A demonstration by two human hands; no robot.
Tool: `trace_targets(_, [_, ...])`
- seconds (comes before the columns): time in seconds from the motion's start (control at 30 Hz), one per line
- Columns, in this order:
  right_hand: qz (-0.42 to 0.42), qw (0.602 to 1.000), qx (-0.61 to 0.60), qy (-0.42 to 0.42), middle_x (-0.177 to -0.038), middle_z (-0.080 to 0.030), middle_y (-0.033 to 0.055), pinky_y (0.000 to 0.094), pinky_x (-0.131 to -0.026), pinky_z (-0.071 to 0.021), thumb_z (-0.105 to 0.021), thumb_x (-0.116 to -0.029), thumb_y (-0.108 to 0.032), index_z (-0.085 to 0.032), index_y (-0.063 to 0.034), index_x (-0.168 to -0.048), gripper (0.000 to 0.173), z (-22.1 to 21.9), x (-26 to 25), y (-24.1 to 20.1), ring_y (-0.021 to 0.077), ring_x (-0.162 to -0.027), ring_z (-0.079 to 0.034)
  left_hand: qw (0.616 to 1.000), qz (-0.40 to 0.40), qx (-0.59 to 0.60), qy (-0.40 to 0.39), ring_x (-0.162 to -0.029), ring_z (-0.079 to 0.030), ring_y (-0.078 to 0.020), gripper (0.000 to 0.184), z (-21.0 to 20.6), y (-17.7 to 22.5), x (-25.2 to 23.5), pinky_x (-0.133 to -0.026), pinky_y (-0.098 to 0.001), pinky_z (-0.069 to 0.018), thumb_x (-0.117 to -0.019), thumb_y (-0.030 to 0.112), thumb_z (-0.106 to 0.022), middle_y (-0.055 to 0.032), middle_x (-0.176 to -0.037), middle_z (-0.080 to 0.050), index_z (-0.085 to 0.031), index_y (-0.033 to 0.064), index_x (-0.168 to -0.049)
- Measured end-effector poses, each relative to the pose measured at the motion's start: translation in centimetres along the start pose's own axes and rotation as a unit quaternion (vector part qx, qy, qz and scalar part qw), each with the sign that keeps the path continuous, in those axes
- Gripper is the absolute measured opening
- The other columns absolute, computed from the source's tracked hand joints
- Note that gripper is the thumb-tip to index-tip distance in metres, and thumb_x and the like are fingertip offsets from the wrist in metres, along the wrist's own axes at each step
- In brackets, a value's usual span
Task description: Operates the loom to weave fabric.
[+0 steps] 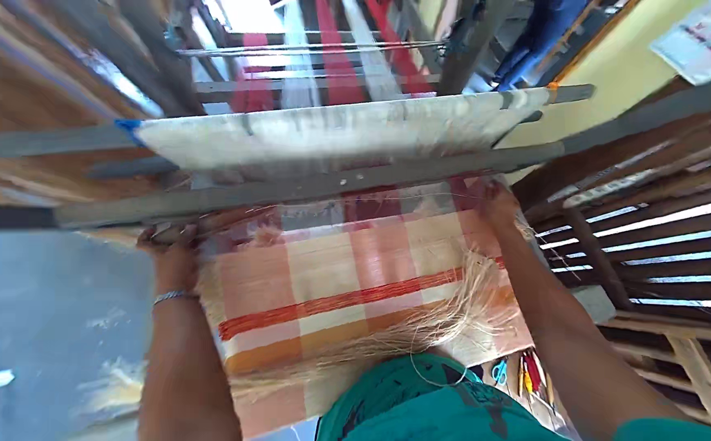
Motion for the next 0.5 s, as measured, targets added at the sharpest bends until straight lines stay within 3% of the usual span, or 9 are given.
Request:
trace_targets(0.07, [-0.028, 0.998, 0.038, -0.04, -0.134, -0.062, 0.029, 0.072, -0.108, -0.0348, -0.037, -0.1099, -0.037, -0.054, -0.003, -0.144, 0.051, -1.0, 1.3, -0.2, 0.0484, -0.129, -0.056, 0.999, -0.006, 0.019, 0.033, -0.09, -0.067, -0.0141, 0.082, 1.4, 0.6, -0.2, -0.076, -0.0341, -0.0589, -0.0987, 0.014, -0.065, -0.0118, -0.128, -0.057, -0.009, 0.0167, -0.159])
trace_targets(0.17, [-0.015, 0.999, 0.03, -0.011, -0.132, -0.062, 0.032, 0.0695, -0.105, -0.0397, -0.03, -0.1111, -0.032, -0.052, 0.0034, -0.143, 0.053, -1.1, 2.7, 0.3, 0.0491, -0.126, -0.058, 0.996, 0.015, 0.018, 0.089, -0.087, -0.065, -0.0167, 0.087, 5.6, 1.2, -0.3, -0.072, -0.0362, -0.0572, -0.0979, 0.016, -0.067, -0.0147, -0.125, -0.057, -0.007, 0.0221, -0.16])
trace_targets(0.3, [0.017, 1.0, 0.015, 0.002, -0.13, -0.062, 0.0336, 0.0641, -0.104, -0.0445, -0.025, -0.1126, -0.033, -0.052, 0.0059, -0.141, 0.055, -0.8, 3.4, 0.4, 0.0488, -0.124, -0.06, 0.989, 0.01, 0.022, 0.144, -0.089, -0.07, -0.023, 0.088, 12.7, 1.8, 0.0, -0.072, -0.0419, -0.0612, -0.0969, 0.013, -0.067, -0.0182, -0.131, -0.055, -0.007, 0.0258, -0.159])
trace_targets(0.5, [0.03, 0.999, 0.018, 0.01, -0.125, -0.064, 0.0333, 0.0632, -0.102, -0.0456, -0.024, -0.1127, -0.031, -0.055, 0.0065, -0.137, 0.054, -0.5, 3.7, 0.3, 0.0486, -0.121, -0.062, 0.986, -0.062, -0.021, 0.155, -0.091, -0.071, -0.0264, 0.091, 18.1, 5.1, 3.9, -0.072, -0.0451, -0.0622, -0.0928, 0.009, -0.07, -0.0212, -0.137, -0.051, -0.009, 0.0245, -0.159])
Point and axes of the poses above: each hand's wrist, its own x-axis away from the middle knuckle, its own z-axis out of the back of the hand, y = z × x, the point moved 9 cm from there along -x, towards the middle knuckle
